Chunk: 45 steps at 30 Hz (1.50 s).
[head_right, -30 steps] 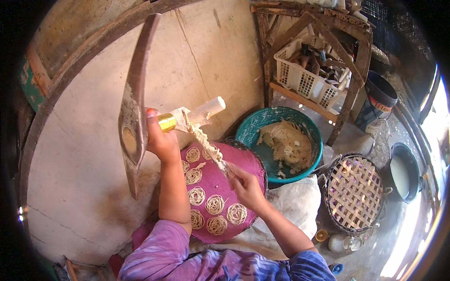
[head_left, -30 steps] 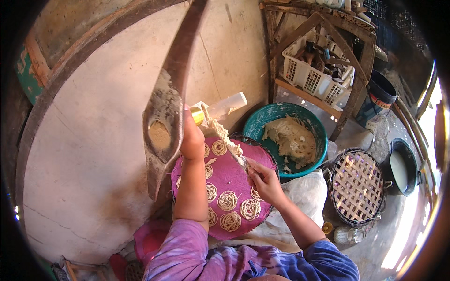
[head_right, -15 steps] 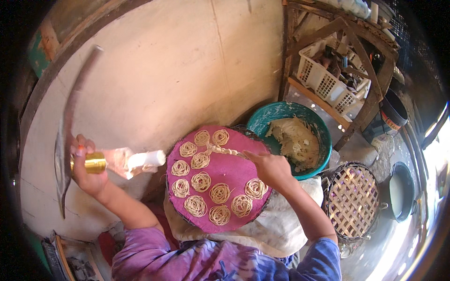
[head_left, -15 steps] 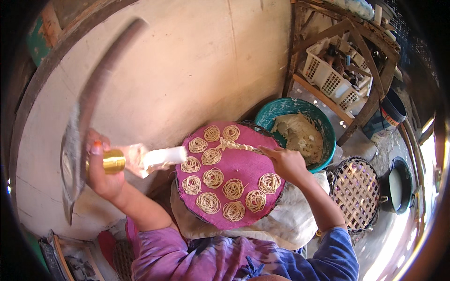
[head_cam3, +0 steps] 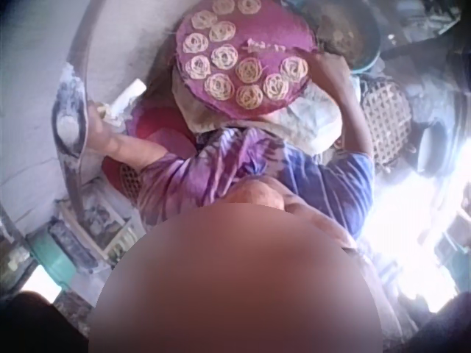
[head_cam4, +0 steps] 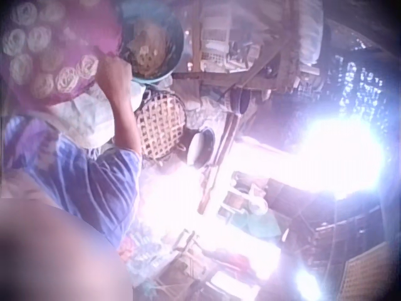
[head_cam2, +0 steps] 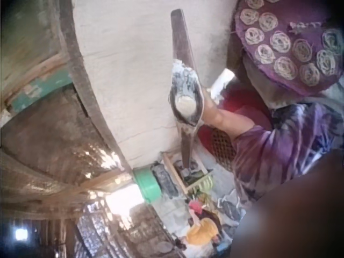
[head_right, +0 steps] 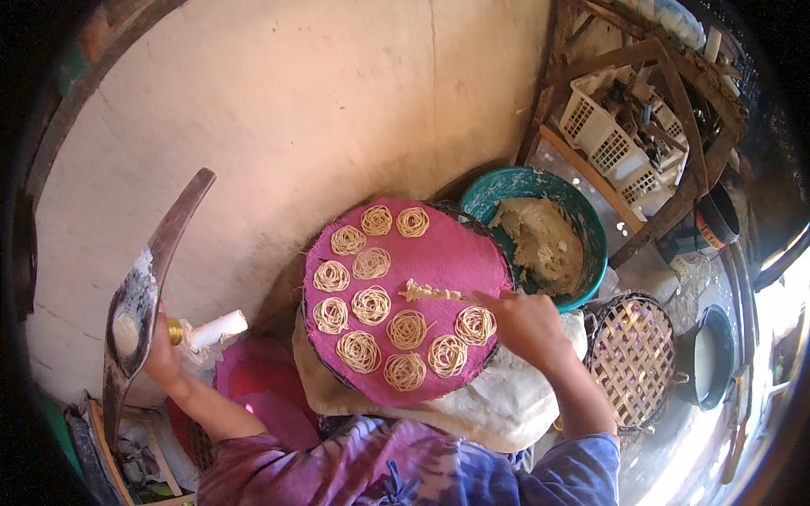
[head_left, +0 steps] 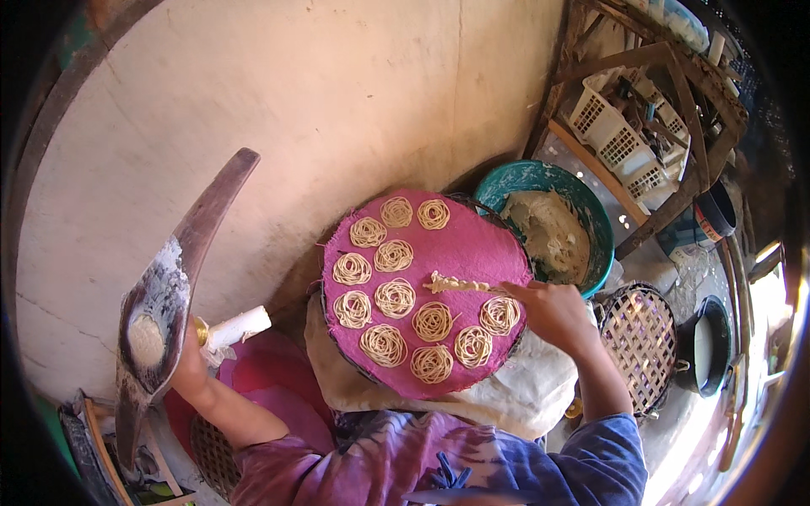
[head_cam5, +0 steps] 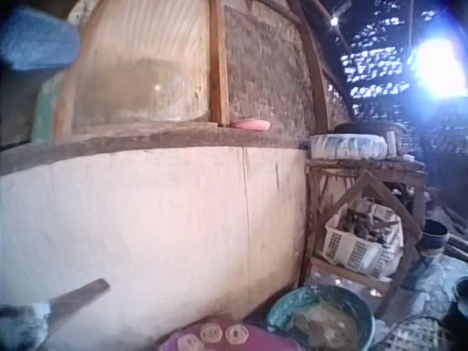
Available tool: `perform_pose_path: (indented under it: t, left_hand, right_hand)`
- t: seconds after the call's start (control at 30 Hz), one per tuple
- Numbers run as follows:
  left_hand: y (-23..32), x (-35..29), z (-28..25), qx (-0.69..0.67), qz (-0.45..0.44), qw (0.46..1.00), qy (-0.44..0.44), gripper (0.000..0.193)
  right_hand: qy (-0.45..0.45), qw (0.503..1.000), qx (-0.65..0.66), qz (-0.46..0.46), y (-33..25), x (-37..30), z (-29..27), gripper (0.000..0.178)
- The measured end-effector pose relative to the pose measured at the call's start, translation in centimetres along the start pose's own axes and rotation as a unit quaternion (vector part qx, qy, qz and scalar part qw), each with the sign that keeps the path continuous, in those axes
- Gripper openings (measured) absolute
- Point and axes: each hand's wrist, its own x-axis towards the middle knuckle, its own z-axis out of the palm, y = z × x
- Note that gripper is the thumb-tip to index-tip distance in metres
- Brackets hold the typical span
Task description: The person uses a handheld extruder to press dough into thin strands, forming spiral-shaped noodles on a pink mat. They repeatedly load dough into the extruder, press it out, and arrange the resulting noodles in neat coils.
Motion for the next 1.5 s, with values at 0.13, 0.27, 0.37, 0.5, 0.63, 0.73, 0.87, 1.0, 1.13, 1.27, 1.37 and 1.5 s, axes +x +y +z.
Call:
perform_pose_path:
  t: [0.13,0.27,0.37,0.5,0.63,0.73,0.87,1.0,1.13,1.27,1.37,1.5]
  left_hand:
    - [1.7,0.4,1.7,-0.103,-0.019,0.993,0.06,0.016]
    - [5.0,3.4,2.1,-0.447,-0.016,0.894,-0.03,0.013]
    - [8.2,5.9,2.3,-0.622,-0.058,0.779,-0.053,0.015]
    - [13.5,4.7,7.9,-0.8,-0.176,0.565,-0.095,0.025]
    - [16.8,-0.4,16.2,-0.853,-0.312,0.383,-0.17,0.019]
    - [14.9,-2.5,19.3,-0.669,-0.464,0.558,-0.16,0.017]
    - [13.0,-4.2,18.4,-0.188,-0.012,0.944,-0.27,0.039]
    - [15.5,-4.9,16.2,-0.35,-0.01,0.817,-0.458,0.052]
    - [17.4,-3.4,15.6,-0.27,0.016,0.742,-0.613,0.052]
    - [17.8,-5.2,16.5,-0.366,0.161,0.74,-0.541,0.041]
    - [18.4,-7.9,18.4,-0.493,0.148,0.624,-0.588,0.052]
    - [18.7,-5.8,19.9,-0.462,0.137,0.652,-0.586,0.063]
  right_hand:
    - [0.066,0.99,-0.021,0.127,4.0,-1.8,-1.9,0.045]
    - [0.122,0.965,-0.043,0.229,10.5,-1.4,-3.2,0.05]
    - [0.279,0.944,-0.093,0.146,12.3,-1.1,-2.2,0.057]
    - [0.027,0.903,0.423,-0.067,5.1,-0.8,1.4,0.063]
    - [-0.34,0.347,0.86,-0.155,-7.0,-2.0,5.7,0.094]
    - [-0.355,-0.055,0.933,0.008,-8.7,-3.9,6.2,0.094]
    - [0.0,0.481,0.877,0.009,-4.0,-5.8,3.7,0.098]
    - [0.153,0.728,0.668,-0.005,-3.4,-5.5,0.3,0.099]
    - [0.272,0.873,0.343,-0.217,-3.8,-4.0,-3.2,0.107]
    - [0.167,0.923,0.271,-0.216,-4.9,-4.1,-3.9,0.106]
    - [0.118,0.94,0.229,-0.224,-5.7,-4.0,-3.4,0.106]
    - [-0.013,0.865,0.482,-0.136,-4.0,-2.7,-4.3,0.108]
